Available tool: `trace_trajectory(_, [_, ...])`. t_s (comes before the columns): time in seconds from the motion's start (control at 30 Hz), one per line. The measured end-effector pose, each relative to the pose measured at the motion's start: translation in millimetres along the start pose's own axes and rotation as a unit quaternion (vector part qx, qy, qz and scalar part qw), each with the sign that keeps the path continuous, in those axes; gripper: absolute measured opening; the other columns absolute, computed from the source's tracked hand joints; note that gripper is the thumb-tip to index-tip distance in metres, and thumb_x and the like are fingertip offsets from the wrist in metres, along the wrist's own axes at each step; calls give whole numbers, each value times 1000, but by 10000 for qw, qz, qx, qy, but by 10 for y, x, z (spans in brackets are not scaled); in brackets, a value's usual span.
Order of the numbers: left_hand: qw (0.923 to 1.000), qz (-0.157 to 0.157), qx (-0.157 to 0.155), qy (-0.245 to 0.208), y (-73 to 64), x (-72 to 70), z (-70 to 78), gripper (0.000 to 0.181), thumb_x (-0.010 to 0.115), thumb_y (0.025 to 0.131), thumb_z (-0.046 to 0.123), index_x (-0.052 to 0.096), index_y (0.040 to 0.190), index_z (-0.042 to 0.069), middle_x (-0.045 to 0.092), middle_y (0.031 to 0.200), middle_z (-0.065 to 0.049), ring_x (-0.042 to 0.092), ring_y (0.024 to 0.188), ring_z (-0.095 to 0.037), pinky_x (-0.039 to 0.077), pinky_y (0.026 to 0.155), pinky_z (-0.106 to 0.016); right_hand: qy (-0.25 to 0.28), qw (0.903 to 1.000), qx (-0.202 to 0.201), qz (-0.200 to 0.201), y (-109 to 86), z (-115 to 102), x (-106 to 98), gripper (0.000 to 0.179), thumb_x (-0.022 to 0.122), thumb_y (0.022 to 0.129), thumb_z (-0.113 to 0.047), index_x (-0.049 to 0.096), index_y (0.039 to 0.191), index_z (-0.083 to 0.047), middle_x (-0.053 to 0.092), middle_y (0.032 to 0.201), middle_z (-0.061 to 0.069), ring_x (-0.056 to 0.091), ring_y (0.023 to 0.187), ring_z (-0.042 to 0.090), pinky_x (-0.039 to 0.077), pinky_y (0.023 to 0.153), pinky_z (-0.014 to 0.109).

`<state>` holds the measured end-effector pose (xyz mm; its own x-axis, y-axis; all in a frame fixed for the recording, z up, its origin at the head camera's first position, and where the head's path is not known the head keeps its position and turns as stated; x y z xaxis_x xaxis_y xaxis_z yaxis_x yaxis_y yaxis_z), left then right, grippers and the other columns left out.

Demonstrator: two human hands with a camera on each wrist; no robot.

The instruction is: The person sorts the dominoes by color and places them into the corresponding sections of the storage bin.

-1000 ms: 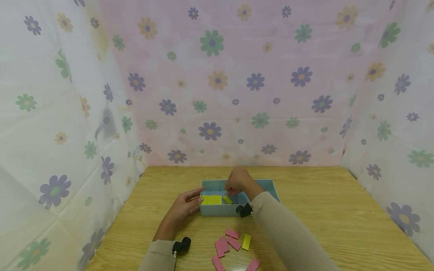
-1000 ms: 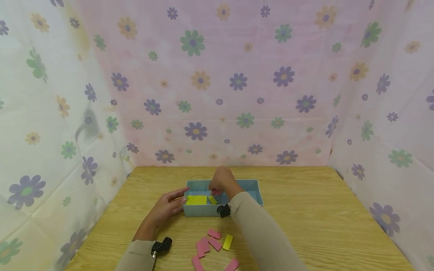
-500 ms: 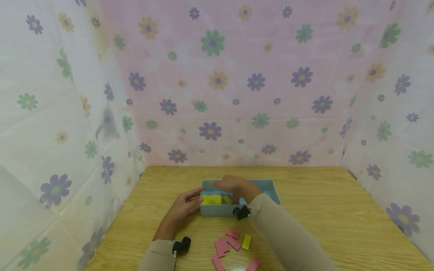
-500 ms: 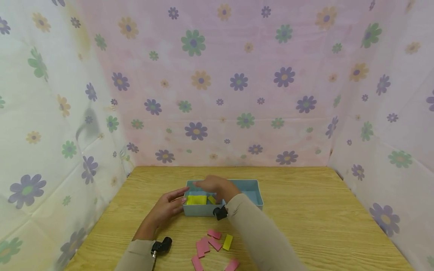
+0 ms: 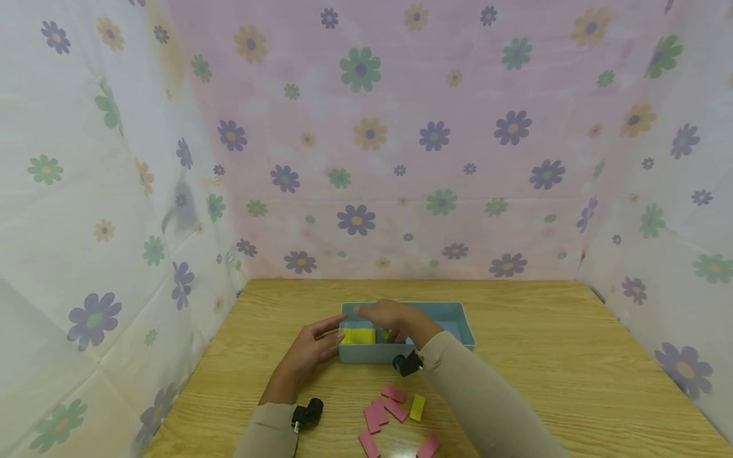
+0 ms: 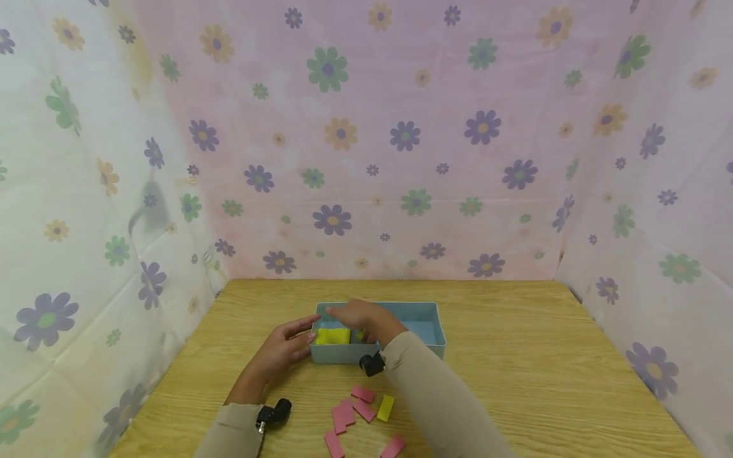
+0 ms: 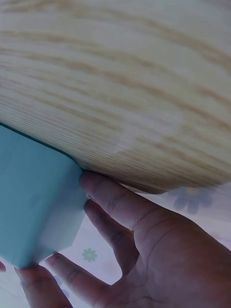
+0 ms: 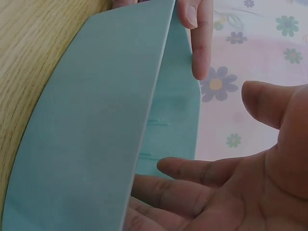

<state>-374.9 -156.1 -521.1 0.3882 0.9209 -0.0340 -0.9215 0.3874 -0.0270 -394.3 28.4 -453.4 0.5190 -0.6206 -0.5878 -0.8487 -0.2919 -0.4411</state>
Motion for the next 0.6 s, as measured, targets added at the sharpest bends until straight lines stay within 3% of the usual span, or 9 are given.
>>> trace_trajectory(0.17, [10000,3,10,-8,3,-5,-7,58,65,104,26,46,158,15,37,164,-19,43,147,-37,52,109,-41,-35,10000,-19,9,2,-7,19,84,52,101,-65,42,156,-2,56,146,21,64,118,47,56,93,60])
trace_trajectory(0.37, [10000,-29,50,16,5,-3,1,59,65,104,25,44,159,13,36,164,-19,42,148,-38,51,110,-42,-197,9998,-13,73,17,2,39,87,50,102,-65,36,160,-3,46,157,20,60,125,45,55,96,62])
trace_trajectory(0.6, [10000,-47,32,-4,-1,4,17,61,66,104,27,44,159,14,35,165,-18,41,149,-37,51,111,-42,-59,9997,-153,172,52,18,20,85,50,103,-63,37,158,-1,57,145,18,59,128,42,56,94,62])
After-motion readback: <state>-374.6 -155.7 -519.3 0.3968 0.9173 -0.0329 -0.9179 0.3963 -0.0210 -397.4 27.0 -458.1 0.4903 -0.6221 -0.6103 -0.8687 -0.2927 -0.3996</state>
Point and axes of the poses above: each hand's wrist, its own y-axis towards the middle knuckle, its own x-axis out of the palm, z = x × y, the point moved 8 cm from there along y, towards the middle knuckle
